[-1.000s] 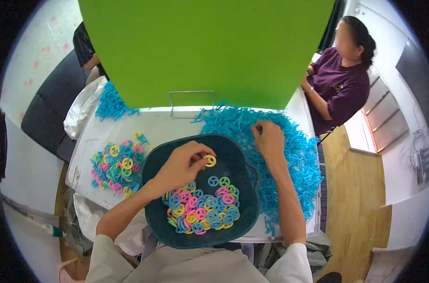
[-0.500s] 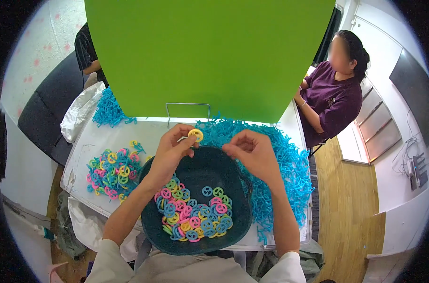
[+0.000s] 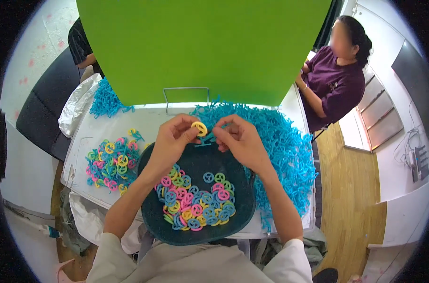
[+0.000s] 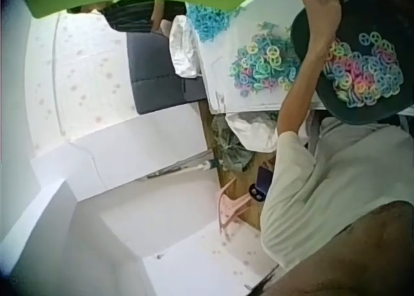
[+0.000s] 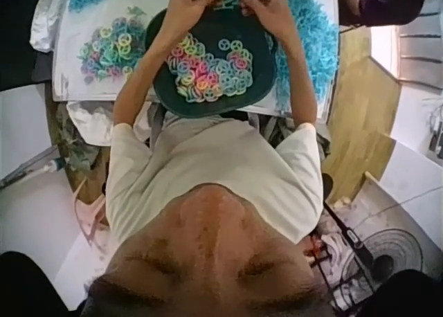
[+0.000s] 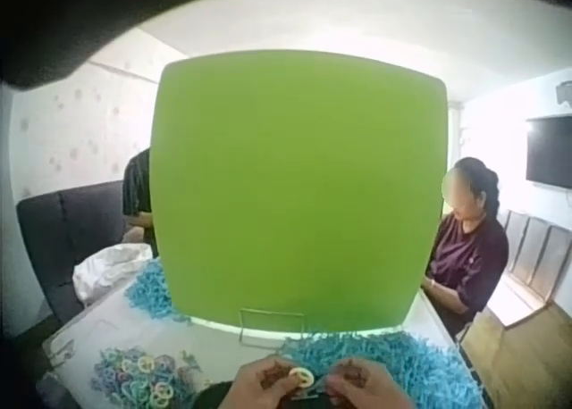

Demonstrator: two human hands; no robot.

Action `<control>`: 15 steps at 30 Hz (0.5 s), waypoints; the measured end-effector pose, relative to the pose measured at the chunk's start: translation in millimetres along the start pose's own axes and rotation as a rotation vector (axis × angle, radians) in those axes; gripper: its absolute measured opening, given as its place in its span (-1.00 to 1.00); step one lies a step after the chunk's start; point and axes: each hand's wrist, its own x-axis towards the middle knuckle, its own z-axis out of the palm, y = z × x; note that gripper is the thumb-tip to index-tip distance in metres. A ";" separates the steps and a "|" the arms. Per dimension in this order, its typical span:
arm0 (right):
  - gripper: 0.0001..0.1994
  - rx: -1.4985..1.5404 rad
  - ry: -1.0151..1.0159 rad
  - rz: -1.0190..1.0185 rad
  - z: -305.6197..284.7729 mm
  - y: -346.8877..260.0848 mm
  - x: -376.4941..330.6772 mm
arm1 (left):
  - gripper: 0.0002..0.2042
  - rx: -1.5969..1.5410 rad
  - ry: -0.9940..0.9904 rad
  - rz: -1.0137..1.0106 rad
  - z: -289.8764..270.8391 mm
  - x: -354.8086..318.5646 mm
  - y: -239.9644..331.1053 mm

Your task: Picking up colorful plastic peace sign rings from a tray and attaching them to a blue plastic holder.

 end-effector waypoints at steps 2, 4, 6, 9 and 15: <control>-0.82 -0.053 -0.076 0.095 0.4 -1.8 1.2 | -0.87 -0.028 -0.014 -0.029 -3.2 -1.7 3.8; -0.80 -0.115 -0.150 0.186 0.1 -1.6 0.3 | -0.87 -0.073 -0.045 -0.049 -5.6 -0.8 1.7; -0.76 -0.045 -0.136 0.092 4.0 0.0 0.6 | -0.85 -0.156 -0.065 -0.085 -7.5 0.1 -0.6; -0.77 -0.210 -0.106 -0.100 4.0 7.6 2.4 | -0.85 -0.181 -0.093 -0.093 -9.5 1.9 -0.8; -0.77 -0.146 -0.159 -0.098 8.2 -4.9 -3.1 | -0.79 -0.439 -0.173 -0.207 -13.0 2.6 -5.8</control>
